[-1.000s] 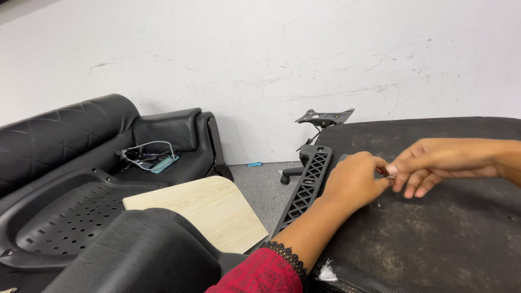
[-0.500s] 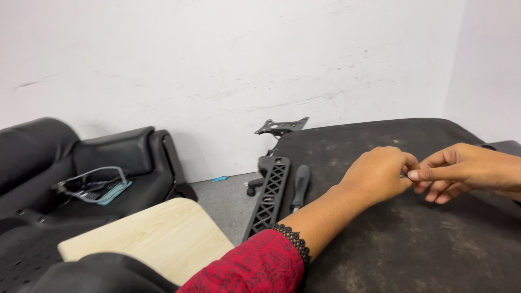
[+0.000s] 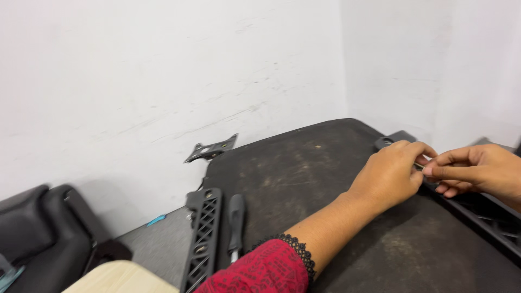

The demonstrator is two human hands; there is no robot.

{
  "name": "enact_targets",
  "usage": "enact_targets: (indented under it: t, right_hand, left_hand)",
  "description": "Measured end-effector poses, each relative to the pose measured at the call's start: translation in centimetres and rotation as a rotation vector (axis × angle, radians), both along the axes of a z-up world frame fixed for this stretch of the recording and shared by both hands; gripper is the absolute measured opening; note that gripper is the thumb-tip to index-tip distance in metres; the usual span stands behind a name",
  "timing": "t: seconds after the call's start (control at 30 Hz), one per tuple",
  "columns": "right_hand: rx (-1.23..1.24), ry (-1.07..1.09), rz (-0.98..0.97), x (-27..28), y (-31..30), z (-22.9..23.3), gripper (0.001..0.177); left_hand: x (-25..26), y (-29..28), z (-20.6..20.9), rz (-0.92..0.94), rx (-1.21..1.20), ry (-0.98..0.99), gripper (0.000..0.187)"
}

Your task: The person uses a screwdriver to tighten screws into a black plastic frame component. They hold the frame steady with one hand while turning the screwdriver with the other, then move to a second screw and repeat the tightening process.

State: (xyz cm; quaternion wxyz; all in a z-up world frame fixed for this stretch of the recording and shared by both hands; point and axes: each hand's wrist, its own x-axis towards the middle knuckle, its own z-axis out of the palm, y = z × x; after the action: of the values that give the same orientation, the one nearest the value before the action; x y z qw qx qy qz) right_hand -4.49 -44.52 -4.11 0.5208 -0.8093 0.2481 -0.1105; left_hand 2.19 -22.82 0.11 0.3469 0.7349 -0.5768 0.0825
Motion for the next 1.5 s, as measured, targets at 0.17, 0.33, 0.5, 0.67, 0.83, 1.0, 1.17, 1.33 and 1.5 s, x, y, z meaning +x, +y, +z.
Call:
enact_targets:
  t: [0.17, 0.33, 0.5, 0.67, 0.83, 1.0, 1.17, 1.33, 1.5]
  right_hand:
    - [0.096, -0.178, -0.249, -4.0, -5.7, -3.6, 0.036]
    - [0.216, -0.324, -0.314, -6.0, -17.1, -12.5, 0.044]
    - [0.570, -0.249, -0.352, -5.5, -24.8, -18.6, 0.060]
    - [0.323, -0.126, -0.515, -6.8, -22.3, -18.4, 0.056]
    - [0.090, -0.193, -0.417, -7.3, -14.0, -11.2, 0.050]
    - [0.050, -0.140, -0.375, -6.3, -5.6, -3.0, 0.047]
    - [-0.048, -0.105, -0.300, -4.0, -2.7, 1.4, 0.046]
    - [-0.226, -0.060, -0.126, 0.9, -0.9, 3.0, 0.046]
    - [-0.591, 0.023, 0.090, 6.0, 3.6, 4.8, 0.049]
  left_hand:
    - [-2.2, -5.4, -0.2, -0.150, -0.049, 0.034, 0.031]
    - [-3.7, -9.1, -1.6, -0.243, 0.041, -0.032, 0.037]
    - [-3.8, -9.9, -2.6, -0.283, 0.118, -0.030, 0.040]
    - [-3.8, -10.2, -3.2, -0.327, 0.102, -0.078, 0.043]
    - [-3.4, -10.4, -3.4, -0.338, 0.056, -0.096, 0.049]
    - [-3.2, -9.6, -2.4, -0.276, 0.070, -0.085, 0.043]
    - [-1.3, -8.2, 0.3, -0.192, 0.056, -0.003, 0.036]
    - [1.5, -5.6, 3.0, -0.085, -0.044, -0.018, 0.027]
    - [5.3, -1.0, 4.8, 0.068, -0.149, -0.079, 0.022]
